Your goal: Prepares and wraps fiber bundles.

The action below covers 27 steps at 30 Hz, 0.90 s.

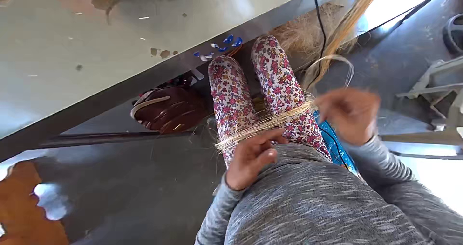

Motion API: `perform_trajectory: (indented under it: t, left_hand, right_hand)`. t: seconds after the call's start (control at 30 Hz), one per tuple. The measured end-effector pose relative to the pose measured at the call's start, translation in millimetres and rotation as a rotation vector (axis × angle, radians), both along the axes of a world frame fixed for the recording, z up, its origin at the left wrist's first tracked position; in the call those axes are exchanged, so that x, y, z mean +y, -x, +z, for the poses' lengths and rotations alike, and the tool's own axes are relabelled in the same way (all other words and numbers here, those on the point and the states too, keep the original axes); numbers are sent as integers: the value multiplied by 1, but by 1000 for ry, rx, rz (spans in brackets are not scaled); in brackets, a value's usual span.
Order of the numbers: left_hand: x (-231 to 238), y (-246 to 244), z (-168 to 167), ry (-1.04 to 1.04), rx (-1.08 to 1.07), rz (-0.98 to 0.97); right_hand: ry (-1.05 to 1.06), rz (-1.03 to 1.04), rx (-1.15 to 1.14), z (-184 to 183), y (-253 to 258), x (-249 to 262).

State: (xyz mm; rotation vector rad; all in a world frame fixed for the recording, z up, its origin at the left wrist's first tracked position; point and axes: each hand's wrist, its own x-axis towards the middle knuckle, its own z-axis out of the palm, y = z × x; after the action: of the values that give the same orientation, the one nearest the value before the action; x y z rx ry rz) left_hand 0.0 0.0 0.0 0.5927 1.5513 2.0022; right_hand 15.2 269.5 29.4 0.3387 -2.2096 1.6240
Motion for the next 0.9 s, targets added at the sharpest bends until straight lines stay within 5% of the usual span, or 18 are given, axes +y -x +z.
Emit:
perform_trajectory:
  t: [0.1,0.2,0.57,0.77,0.9]
  left_hand:
    - [6,0,-19,-248,-317,-23]
    - [-8,2,-27,-482,-376,41]
    - [-110,25,-44,-570,-400,889]
    - [-129,39,-58,-543,-396,1018]
    - [-170,36,-60,-571,-348,1036]
  right_hand:
    - [-202,389,-39,-11,-2,-43]
    - [-256,474,-147,-23,-2,-33]
    - [-343,-183,-457,-52,14,99]
    - [-453,-200,-517,-68,24,132]
    - [-567,-140,-599,-45,27,125]
